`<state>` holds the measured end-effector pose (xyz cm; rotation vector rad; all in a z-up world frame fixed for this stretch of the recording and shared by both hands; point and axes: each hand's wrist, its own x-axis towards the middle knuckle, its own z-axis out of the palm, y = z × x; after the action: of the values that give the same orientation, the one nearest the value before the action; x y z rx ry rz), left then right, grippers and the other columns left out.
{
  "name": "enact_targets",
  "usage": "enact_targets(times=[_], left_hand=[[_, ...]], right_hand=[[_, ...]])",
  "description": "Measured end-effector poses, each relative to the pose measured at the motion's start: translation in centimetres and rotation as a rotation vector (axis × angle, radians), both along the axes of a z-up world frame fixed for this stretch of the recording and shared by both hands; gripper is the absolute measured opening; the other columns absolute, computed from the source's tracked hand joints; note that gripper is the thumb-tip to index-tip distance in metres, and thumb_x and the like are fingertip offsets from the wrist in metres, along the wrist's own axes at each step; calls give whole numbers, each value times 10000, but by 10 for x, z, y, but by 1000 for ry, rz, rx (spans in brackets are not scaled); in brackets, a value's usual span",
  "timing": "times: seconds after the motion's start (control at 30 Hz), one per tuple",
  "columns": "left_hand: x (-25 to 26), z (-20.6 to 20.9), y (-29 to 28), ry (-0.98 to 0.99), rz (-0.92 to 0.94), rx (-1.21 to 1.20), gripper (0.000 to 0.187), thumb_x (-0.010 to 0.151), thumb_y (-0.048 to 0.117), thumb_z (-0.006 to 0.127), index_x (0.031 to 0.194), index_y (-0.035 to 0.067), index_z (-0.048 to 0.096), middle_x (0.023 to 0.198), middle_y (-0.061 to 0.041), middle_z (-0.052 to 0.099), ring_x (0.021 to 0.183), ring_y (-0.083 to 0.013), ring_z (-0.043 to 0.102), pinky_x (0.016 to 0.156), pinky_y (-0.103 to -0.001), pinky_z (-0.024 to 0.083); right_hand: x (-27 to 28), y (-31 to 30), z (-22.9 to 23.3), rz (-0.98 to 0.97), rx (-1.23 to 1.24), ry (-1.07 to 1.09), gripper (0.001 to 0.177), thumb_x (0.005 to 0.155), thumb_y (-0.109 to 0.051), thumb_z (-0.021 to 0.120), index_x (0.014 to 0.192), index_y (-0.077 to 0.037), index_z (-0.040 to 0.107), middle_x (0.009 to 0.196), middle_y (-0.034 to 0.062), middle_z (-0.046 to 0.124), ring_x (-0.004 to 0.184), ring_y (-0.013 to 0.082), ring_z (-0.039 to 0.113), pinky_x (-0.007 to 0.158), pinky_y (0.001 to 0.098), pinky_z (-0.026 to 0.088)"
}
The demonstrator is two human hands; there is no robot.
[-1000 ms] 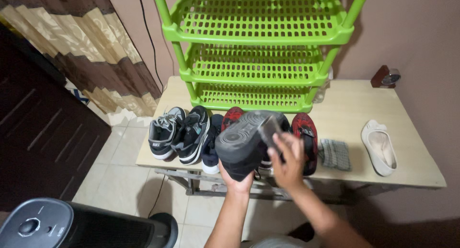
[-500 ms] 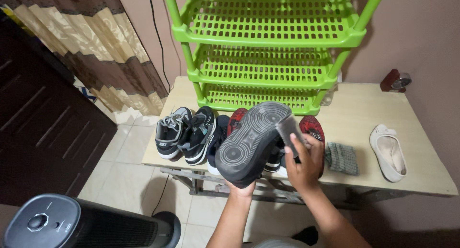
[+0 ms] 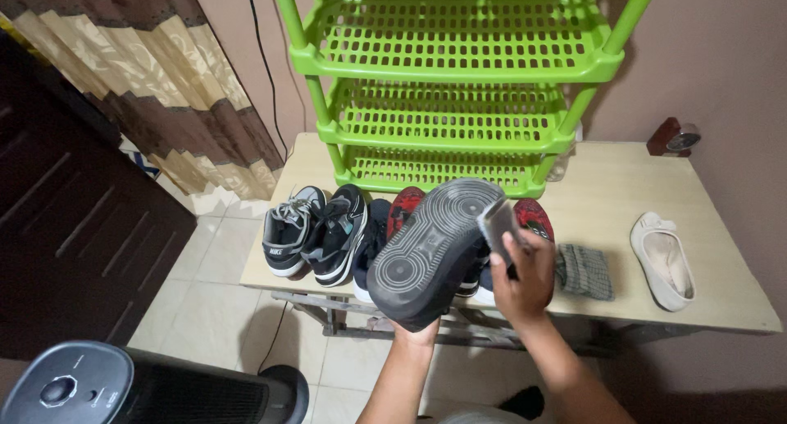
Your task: The person wipes a black shoe with a cloth and then scrubs it with a brush. The person places the cleaned shoe on a green shoe rack.
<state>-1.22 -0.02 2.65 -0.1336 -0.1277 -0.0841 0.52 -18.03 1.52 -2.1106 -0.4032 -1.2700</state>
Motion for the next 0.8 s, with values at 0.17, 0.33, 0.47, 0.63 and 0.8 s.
enact_targets(times=[0.17, 0.33, 0.47, 0.63, 0.8], left_hand=[[-6, 10, 1, -61, 10, 104, 517, 1104, 292, 376, 1528, -4, 398, 1549, -203, 460, 1402, -349, 467, 1227, -515, 342], [-4, 11, 6, -77, -18, 115, 550, 1069, 304, 418, 1525, -1, 368, 1550, -208, 443, 1405, -347, 456, 1224, -511, 329], [3, 2, 10, -47, -36, 133, 642, 946, 302, 534, 1480, -35, 416, 1505, -230, 482, 1382, -368, 481, 1197, -513, 372], [-1, -21, 27, -107, -237, 139, 750, 797, 235, 614, 1466, -69, 462, 1412, -246, 577, 1279, -384, 583, 1148, -491, 448], [1, -29, 31, -237, -102, 714, 763, 800, 129, 636, 1501, -92, 432, 1307, -209, 628, 1175, -338, 621, 1069, -454, 491]], right_hand=[[26, -12, -19, 6, 182, 59, 391, 1058, -195, 619, 1419, -57, 555, 1270, 196, 580, 1123, 313, 603, 963, 403, 491], [63, -27, -34, -45, 281, 372, 408, 1028, -188, 644, 1412, -53, 635, 1123, 162, 649, 963, 234, 601, 863, 366, 509], [57, -33, -31, 41, 681, 506, 438, 1019, -204, 594, 1427, -46, 593, 1058, 93, 677, 811, 142, 626, 738, 284, 527], [-3, -41, -10, 215, 479, 409, 416, 1002, -148, 656, 1403, -49, 610, 1149, 67, 695, 945, 132, 657, 832, 276, 539], [-70, -60, 56, 566, 36, 330, 509, 776, -98, 770, 1272, -136, 663, 1269, 110, 633, 1158, 238, 622, 950, 349, 508]])
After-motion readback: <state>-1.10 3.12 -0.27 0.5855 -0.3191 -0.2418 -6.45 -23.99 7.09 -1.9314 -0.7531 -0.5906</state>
